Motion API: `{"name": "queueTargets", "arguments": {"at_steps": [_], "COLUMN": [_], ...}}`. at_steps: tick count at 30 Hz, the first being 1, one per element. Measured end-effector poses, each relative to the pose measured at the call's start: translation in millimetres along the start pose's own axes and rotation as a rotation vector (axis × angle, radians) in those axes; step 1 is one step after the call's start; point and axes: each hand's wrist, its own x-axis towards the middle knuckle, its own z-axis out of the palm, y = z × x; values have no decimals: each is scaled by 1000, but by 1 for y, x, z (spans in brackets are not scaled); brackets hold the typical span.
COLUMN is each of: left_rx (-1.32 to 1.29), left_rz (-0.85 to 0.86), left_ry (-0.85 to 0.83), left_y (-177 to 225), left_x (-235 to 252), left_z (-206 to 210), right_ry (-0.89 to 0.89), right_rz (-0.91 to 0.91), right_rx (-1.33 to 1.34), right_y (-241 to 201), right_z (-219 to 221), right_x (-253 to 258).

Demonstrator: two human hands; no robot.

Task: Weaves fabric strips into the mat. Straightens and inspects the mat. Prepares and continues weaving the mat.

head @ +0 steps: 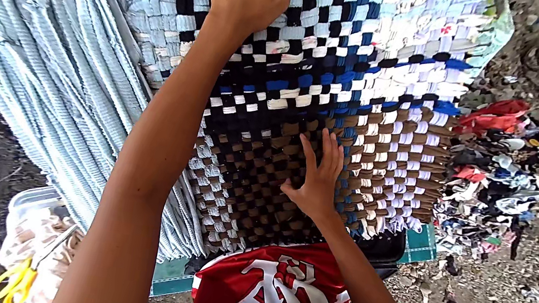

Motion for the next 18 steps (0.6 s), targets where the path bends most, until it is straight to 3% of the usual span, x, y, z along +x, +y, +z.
{"name": "queueTargets", "arguments": {"at_steps": [5,8,13,18], "left_rx": [12,22,25,24], "left_rz": [18,20,18,30], "left_ry": [21,24,32,-1], "left_y": [-1,0,0,1], "left_x": [-1,0,-1,0], "left_z": [0,2,2,-2], "right_ry": [-61,-49,-25,-55], "right_rz": [36,43,6,20], "right_rx": [78,111,-46,-13], "right_y": [19,8,-10,0], "right_z": [-20,-28,-7,-3], "right_x": [-1,-3,3,1]}}
